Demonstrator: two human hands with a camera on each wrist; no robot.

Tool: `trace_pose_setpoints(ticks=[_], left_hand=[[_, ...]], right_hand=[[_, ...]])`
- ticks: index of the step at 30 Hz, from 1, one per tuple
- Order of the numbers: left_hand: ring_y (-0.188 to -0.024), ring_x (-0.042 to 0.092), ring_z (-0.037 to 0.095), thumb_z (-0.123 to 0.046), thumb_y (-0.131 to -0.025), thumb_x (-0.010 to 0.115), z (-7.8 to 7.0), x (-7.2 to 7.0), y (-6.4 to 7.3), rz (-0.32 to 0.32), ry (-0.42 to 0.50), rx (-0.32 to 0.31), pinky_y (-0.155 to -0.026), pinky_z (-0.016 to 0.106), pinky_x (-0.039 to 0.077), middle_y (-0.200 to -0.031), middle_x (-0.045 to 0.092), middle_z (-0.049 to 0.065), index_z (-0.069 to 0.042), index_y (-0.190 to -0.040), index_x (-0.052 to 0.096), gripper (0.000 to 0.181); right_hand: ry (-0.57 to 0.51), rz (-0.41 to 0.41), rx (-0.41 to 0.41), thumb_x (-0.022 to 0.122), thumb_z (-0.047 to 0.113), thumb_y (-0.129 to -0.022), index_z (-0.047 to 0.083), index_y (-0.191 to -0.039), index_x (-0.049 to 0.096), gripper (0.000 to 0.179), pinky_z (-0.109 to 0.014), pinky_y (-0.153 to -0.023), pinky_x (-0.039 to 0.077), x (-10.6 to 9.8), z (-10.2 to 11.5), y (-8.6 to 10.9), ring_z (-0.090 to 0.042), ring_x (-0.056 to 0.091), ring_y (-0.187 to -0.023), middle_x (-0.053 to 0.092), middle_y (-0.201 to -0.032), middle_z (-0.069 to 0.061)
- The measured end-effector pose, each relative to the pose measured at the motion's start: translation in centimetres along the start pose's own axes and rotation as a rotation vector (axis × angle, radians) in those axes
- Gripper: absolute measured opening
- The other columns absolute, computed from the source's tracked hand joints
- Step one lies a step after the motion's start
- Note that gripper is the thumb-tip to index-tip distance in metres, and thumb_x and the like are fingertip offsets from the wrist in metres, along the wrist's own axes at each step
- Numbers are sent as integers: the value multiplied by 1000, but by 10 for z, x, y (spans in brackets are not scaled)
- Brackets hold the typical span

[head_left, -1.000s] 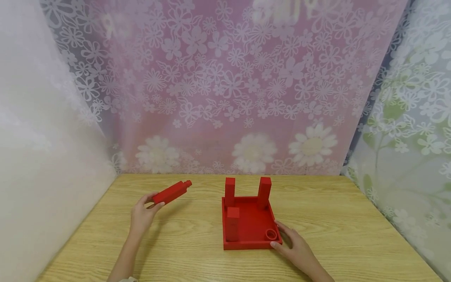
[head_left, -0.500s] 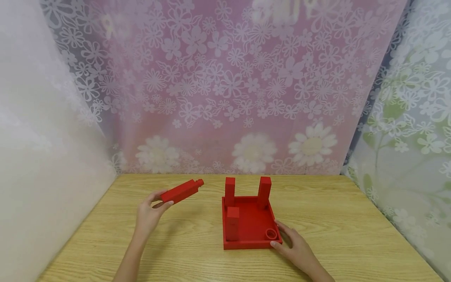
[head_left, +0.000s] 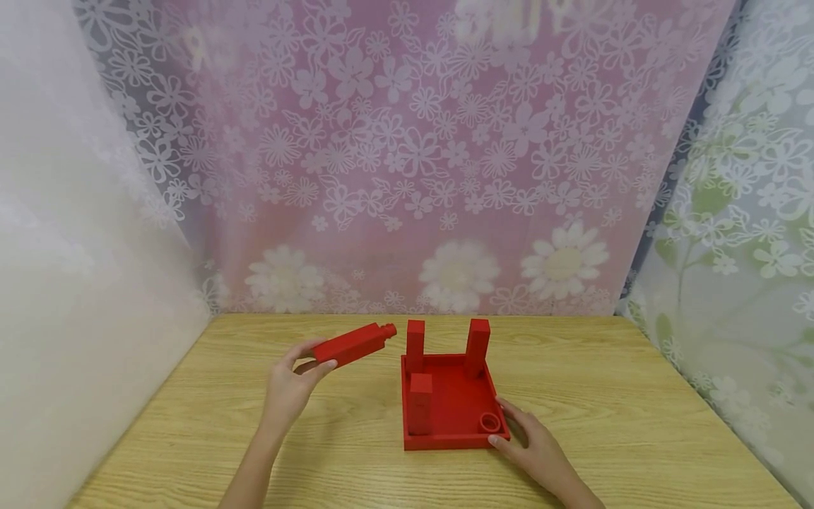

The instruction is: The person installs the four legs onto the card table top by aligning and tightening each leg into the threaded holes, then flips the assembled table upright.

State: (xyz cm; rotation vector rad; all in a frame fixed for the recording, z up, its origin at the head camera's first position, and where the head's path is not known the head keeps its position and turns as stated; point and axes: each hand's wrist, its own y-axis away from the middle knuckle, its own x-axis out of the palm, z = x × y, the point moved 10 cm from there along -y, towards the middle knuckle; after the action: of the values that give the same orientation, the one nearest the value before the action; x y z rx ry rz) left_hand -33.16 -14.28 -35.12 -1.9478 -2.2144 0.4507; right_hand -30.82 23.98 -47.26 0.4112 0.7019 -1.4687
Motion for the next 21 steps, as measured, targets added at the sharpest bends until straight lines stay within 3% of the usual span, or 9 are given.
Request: trace_pose_setpoints(ticks=[8, 15, 21], left_hand=[[-93, 58, 35, -4, -75, 75, -18, 20, 1, 14, 53, 81, -71, 27, 52, -111, 57, 15, 0, -113, 63, 39], [-95, 57, 31, -3, -74, 75, -33, 40, 2, 39, 45, 85, -72, 27, 51, -112, 57, 12, 0, -112, 63, 40], [-92, 56, 35, 4, -74, 73, -58, 55, 8, 63, 46, 112, -68, 28, 52, -107, 57, 16, 6, -109, 62, 37]], right_hand=[[-15, 3, 4, 68, 45, -79, 16, -137, 45, 69, -60, -94, 29, 1, -1, -1, -37, 37, -123, 47, -132, -13], [-15, 7, 11, 67, 46, -79, 17, -137, 44, 70, -60, -94, 28, 1, -2, -1, -36, 37, -124, 47, -132, -13], [-22, 8, 12, 68, 45, -79, 16, -137, 44, 69, -59, -94, 29, 1, 0, -1, -37, 38, -123, 48, -131, -13]])
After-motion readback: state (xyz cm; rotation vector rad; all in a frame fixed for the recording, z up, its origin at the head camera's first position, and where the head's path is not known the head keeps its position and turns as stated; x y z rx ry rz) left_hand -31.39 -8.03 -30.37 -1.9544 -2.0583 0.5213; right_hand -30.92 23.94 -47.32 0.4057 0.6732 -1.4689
